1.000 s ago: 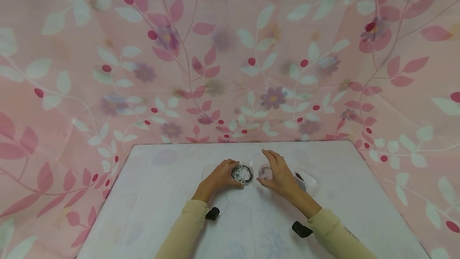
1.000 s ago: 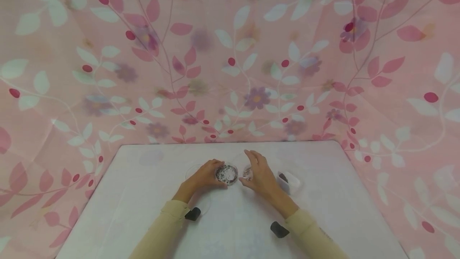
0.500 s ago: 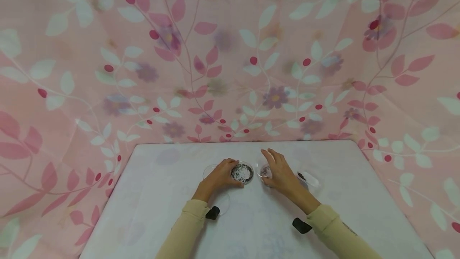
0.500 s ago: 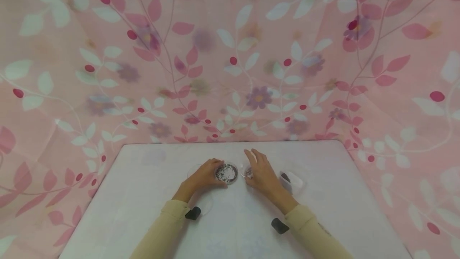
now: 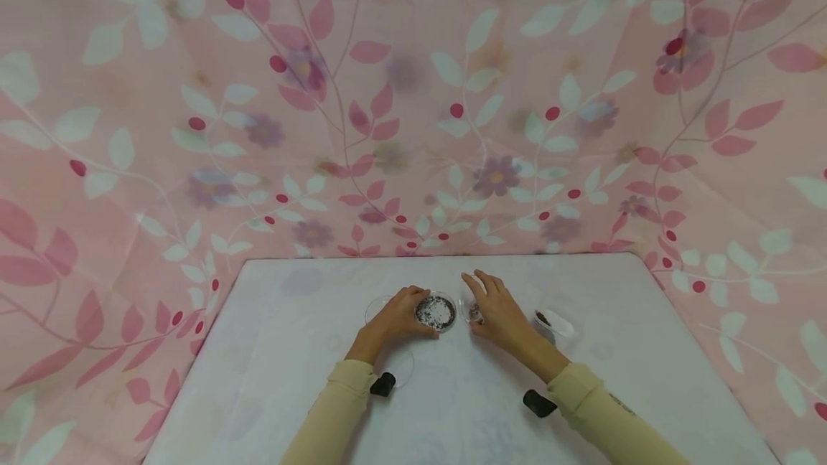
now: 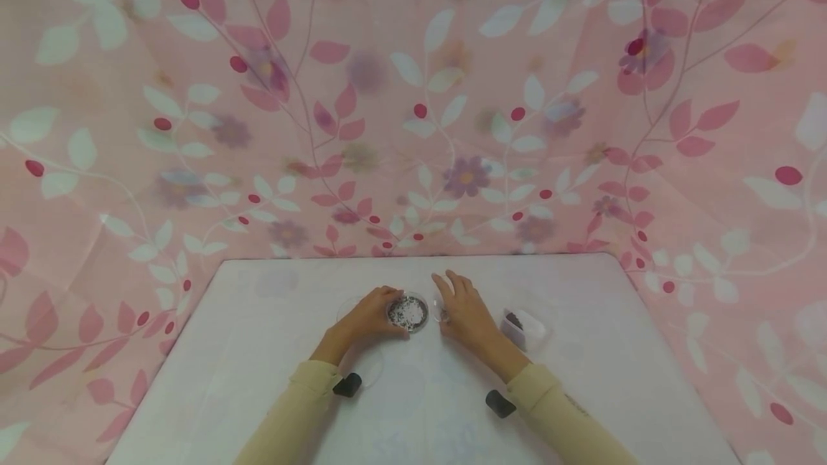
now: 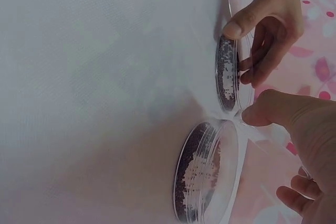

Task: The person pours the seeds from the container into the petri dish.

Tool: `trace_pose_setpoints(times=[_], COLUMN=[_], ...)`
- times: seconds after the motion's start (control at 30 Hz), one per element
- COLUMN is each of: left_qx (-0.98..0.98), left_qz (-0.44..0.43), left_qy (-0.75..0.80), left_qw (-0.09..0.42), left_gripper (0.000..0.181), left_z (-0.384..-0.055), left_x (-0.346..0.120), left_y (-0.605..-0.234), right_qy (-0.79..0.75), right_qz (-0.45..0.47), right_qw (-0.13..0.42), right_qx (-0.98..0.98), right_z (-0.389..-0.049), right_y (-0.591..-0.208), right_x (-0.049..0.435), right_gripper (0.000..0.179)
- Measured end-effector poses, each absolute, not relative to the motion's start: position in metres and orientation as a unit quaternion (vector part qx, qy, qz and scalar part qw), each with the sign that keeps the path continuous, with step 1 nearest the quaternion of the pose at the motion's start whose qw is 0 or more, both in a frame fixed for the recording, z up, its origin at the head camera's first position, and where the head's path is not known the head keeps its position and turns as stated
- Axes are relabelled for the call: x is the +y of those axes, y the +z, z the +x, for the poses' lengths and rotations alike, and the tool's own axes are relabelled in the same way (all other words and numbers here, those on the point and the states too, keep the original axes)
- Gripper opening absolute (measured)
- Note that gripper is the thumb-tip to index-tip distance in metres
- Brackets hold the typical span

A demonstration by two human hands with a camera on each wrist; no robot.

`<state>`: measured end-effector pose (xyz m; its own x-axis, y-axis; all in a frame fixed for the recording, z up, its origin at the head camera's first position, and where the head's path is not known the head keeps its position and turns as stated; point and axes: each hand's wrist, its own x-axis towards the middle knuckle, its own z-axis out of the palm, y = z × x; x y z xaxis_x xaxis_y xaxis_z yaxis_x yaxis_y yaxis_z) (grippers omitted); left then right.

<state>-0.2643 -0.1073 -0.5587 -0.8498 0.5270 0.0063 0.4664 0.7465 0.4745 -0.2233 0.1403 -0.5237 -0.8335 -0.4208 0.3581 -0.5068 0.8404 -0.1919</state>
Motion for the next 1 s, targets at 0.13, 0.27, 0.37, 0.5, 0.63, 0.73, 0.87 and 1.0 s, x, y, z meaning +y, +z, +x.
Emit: trace_pose_setpoints(times=[0.13,0.27,0.37,0.5,0.63,0.73,0.87,1.0], left_qx=[0.932,0.933,0.932,0.933,0.936,0.935,0.932,0.933], left_qz=[0.262,0.257,0.254,0.256,0.257,0.253,0.25,0.255], left_qy=[0.239,0.243,0.246,0.242,0.231,0.239,0.249,0.24], left_qw=[0.067,0.07,0.073,0.071,0.065,0.072,0.082,0.082], left_gripper=[0.095,0.094,0.094,0.095,0.095,0.094,0.093,0.094], left_z=[-0.2627,-0.2616,-0.2614,-0.2627,-0.2641,-0.2631,-0.2613,-0.263], left_x=[-0.1071,-0.1068,-0.1066,-0.1067,-0.1068,-0.1064,-0.1054,-0.1037], left_y=[-0.5593,-0.5588,-0.5584,-0.5589,-0.5595,-0.5579,-0.5559,-0.5594], right_qy=[0.131,0.133,0.135,0.133,0.129,0.132,0.137,0.131], right_qz=[0.25,0.254,0.259,0.265,0.268,0.274,0.278,0.282], right_qw=[0.144,0.132,0.13,0.132,0.125,0.119,0.115,0.118], right_qx=[-0.949,-0.949,-0.948,-0.946,-0.946,-0.945,-0.944,-0.943], right_z=[-0.2237,-0.2227,-0.2215,-0.222,-0.2246,-0.2257,-0.2257,-0.2251], right_y=[-0.5252,-0.5232,-0.5206,-0.5186,-0.5179,-0.5173,-0.5166,-0.5162], right_x=[0.1395,0.1378,0.1365,0.1355,0.135,0.1344,0.1329,0.1305], right_gripper=[0.096,0.096,0.095,0.095,0.096,0.097,0.098,0.099])
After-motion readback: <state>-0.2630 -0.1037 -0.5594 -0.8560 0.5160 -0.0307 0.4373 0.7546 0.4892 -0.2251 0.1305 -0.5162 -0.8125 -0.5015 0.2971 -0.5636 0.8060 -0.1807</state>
